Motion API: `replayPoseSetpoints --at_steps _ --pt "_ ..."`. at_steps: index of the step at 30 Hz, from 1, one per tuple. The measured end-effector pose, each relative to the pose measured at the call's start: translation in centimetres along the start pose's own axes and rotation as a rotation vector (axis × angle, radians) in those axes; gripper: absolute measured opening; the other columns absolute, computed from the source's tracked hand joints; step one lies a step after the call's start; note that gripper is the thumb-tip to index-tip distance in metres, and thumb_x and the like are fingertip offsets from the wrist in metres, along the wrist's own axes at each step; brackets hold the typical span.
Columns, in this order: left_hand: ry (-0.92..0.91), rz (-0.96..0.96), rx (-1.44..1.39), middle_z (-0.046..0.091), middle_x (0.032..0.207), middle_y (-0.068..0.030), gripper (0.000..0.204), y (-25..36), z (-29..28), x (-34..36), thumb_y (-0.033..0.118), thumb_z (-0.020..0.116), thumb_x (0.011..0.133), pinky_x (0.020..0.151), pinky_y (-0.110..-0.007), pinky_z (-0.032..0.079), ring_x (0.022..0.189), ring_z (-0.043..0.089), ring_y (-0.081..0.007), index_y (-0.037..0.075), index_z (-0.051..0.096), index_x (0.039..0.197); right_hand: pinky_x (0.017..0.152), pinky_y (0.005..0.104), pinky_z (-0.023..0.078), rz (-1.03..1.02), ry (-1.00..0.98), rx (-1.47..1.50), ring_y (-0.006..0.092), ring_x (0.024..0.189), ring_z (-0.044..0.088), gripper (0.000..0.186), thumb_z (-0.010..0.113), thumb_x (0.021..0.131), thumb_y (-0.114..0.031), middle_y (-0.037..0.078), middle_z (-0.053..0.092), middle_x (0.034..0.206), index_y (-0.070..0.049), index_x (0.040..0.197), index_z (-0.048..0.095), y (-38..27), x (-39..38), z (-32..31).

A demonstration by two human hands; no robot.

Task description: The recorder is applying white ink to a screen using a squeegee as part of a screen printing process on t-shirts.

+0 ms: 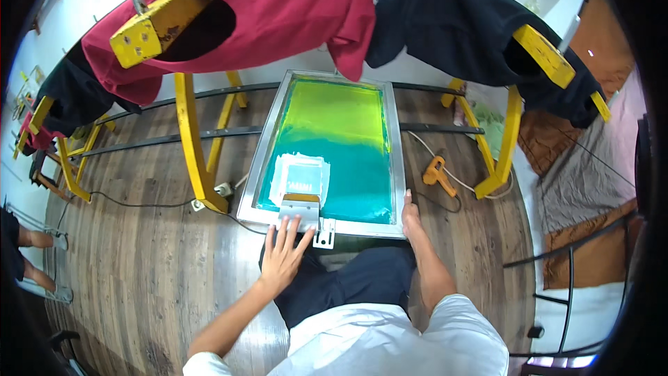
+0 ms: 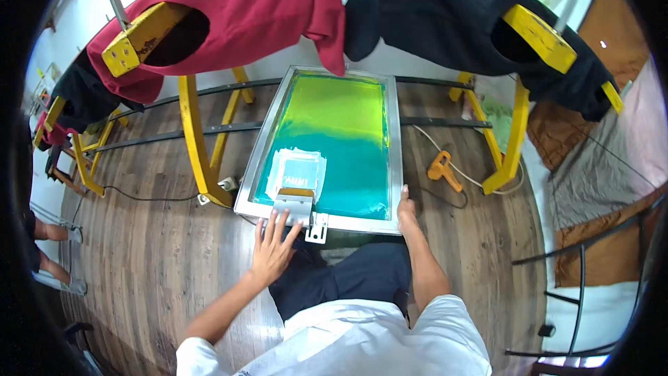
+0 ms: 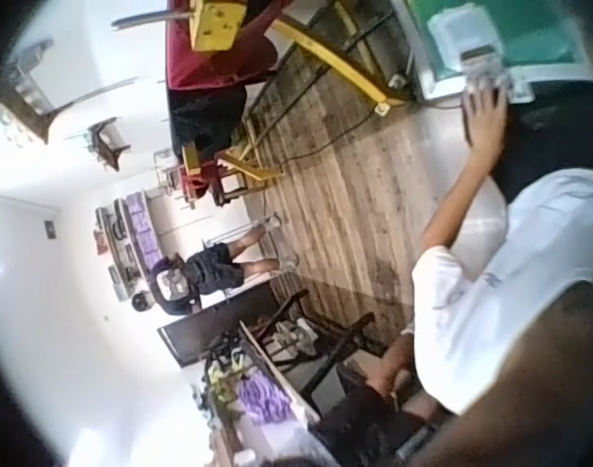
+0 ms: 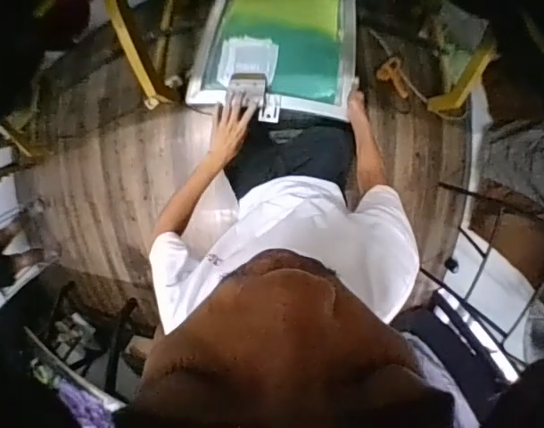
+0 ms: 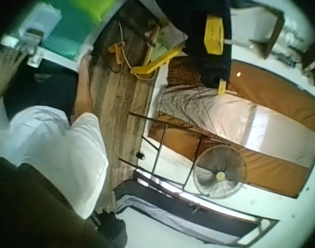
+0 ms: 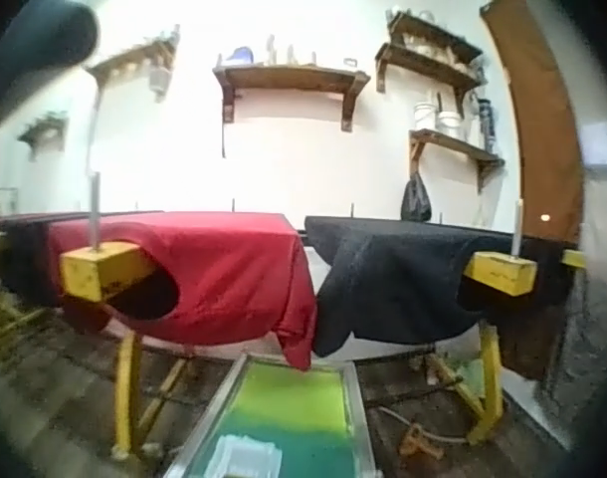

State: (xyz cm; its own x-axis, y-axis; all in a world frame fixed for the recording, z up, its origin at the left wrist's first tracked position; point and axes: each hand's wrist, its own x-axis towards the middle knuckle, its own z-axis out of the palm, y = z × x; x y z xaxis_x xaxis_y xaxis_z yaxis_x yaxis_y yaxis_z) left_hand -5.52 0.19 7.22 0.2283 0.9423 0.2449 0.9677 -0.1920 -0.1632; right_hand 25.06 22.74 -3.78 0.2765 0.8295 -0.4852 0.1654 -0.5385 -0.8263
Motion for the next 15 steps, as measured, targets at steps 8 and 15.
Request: replayPoseSetpoints --at_steps 8,15 --pt "0.109 0.454 0.043 0.051 0.133 -0.0138 0.063 2.5 2.1 2.7 0.012 0.056 0.089 0.097 -0.042 0.041 0.120 0.051 -0.0288 0.007 0.036 0.148 0.108 0.0405 0.036 0.078 0.092 0.189 0.0339 0.133 0.047 0.095 0.033 0.096 -0.072 0.027 0.050 0.140 0.011 0.141 0.042 8.0 -5.4 -9.9" --pt "0.150 0.612 -0.103 0.058 0.122 -0.0118 0.042 4.0 1.9 4.5 0.012 0.056 0.086 0.085 -0.034 0.044 0.107 0.058 -0.0234 0.002 0.052 0.126 0.106 0.0375 0.040 0.084 0.159 0.066 0.0318 0.128 0.051 0.098 0.030 0.097 -0.071 0.030 0.051 0.137 0.017 0.139 0.040 9.4 -9.7 -15.2"
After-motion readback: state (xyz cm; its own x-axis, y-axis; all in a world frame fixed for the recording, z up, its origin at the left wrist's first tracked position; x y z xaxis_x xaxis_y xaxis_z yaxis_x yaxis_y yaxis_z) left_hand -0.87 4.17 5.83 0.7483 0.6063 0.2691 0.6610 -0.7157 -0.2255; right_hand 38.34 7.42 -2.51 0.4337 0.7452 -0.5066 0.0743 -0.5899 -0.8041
